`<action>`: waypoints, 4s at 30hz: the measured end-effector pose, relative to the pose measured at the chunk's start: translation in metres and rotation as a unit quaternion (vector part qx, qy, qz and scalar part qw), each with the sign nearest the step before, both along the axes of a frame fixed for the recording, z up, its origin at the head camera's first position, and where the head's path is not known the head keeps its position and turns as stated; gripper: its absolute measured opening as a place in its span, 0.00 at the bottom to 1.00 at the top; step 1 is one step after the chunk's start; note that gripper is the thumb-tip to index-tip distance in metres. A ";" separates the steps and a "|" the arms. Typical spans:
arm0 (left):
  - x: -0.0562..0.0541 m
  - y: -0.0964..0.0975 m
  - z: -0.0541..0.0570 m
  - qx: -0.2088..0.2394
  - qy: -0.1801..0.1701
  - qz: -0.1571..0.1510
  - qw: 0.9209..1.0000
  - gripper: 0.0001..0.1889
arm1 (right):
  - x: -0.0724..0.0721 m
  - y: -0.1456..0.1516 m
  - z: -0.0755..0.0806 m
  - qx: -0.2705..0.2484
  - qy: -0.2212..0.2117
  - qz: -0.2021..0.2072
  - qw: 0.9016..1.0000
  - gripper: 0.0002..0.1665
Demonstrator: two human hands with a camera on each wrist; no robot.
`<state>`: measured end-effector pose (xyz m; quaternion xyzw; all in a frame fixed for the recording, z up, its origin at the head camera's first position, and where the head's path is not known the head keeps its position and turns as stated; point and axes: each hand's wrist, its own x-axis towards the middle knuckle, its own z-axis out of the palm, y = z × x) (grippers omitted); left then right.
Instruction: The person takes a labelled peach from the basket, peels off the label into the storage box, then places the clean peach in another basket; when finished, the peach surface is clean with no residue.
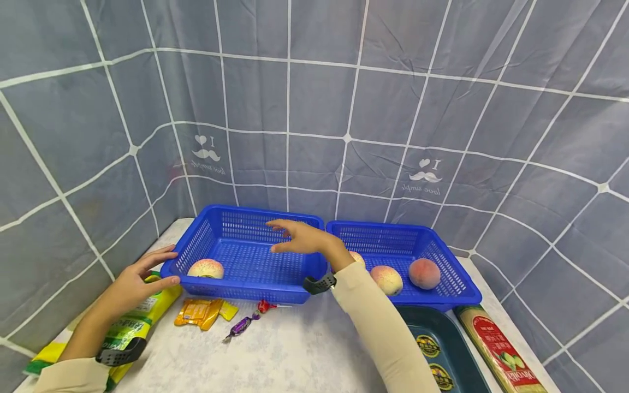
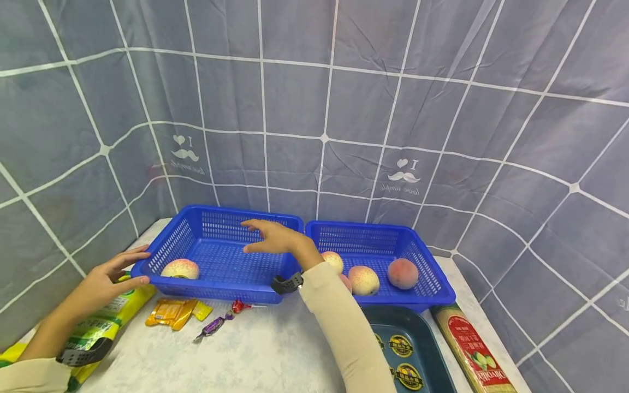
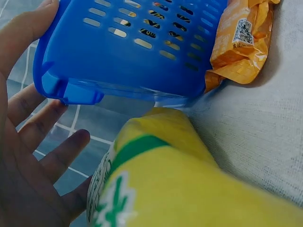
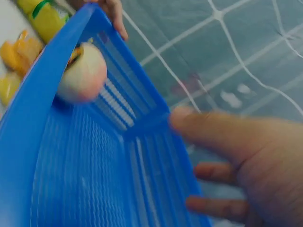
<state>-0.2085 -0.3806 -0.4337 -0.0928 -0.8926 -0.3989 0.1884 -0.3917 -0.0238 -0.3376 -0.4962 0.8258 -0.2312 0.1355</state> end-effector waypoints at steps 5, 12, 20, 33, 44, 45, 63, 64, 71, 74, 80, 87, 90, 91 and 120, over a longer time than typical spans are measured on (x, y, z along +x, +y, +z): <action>0.001 0.002 -0.007 0.006 -0.005 0.002 1.000 0.28 | 0.006 -0.057 -0.006 0.073 -0.028 -0.001 0.997 0.44; 0.003 0.000 -0.004 0.005 0.005 0.000 1.000 0.28 | 0.023 -0.119 -0.031 0.150 -0.060 0.032 0.986 0.46; 0.001 0.001 -0.004 0.001 0.014 -0.002 1.000 0.27 | 0.032 -0.139 -0.052 0.114 -0.038 0.040 0.992 0.34; 0.001 0.003 -0.006 -0.004 -0.005 0.011 1.000 0.28 | 0.028 -0.117 -0.033 0.019 0.004 0.029 0.999 0.30; -0.002 0.002 -0.007 0.007 -0.011 0.011 1.000 0.29 | 0.043 0.008 0.017 -0.075 -0.019 0.045 0.996 0.33; -0.002 0.001 -0.007 0.007 -0.011 0.011 1.000 0.29 | 0.048 0.022 0.017 -0.073 -0.023 0.046 0.996 0.33; -0.006 -0.005 -0.012 0.003 -0.029 0.014 0.999 0.32 | 0.123 0.146 -0.063 0.138 -0.170 0.055 0.974 0.24; -0.005 -0.005 -0.011 -0.002 -0.030 0.018 0.999 0.32 | 0.123 0.147 -0.063 0.129 -0.162 0.043 0.977 0.24; -0.003 0.009 0.003 -0.065 0.110 0.033 0.991 0.34 | 0.133 0.151 -0.051 0.079 -0.004 -0.026 0.997 0.11; -0.006 0.032 0.016 -0.095 0.237 0.009 0.967 0.33 | 0.136 0.150 -0.047 0.064 0.001 -0.052 0.997 0.09; 0.005 0.135 0.026 -0.114 0.240 -0.141 0.954 0.22 | 0.136 0.150 -0.052 0.033 -0.044 -0.101 0.993 0.10; 0.010 0.253 -0.013 -0.082 0.034 -0.247 0.965 0.43 | 0.138 0.152 -0.050 0.051 -0.038 -0.142 0.988 0.09; 0.001 0.278 -0.027 -0.065 -0.031 -0.288 0.955 0.47 | 0.144 0.152 -0.046 0.087 -0.002 -0.152 0.985 0.09; -0.002 0.283 -0.030 -0.056 -0.047 -0.303 0.950 0.46 | 0.145 0.151 -0.045 0.096 0.007 -0.156 0.983 0.10; -0.022 0.294 -0.059 0.065 -0.047 -0.331 0.940 0.33 | 0.141 0.157 -0.060 -0.031 -0.120 -0.182 0.976 0.08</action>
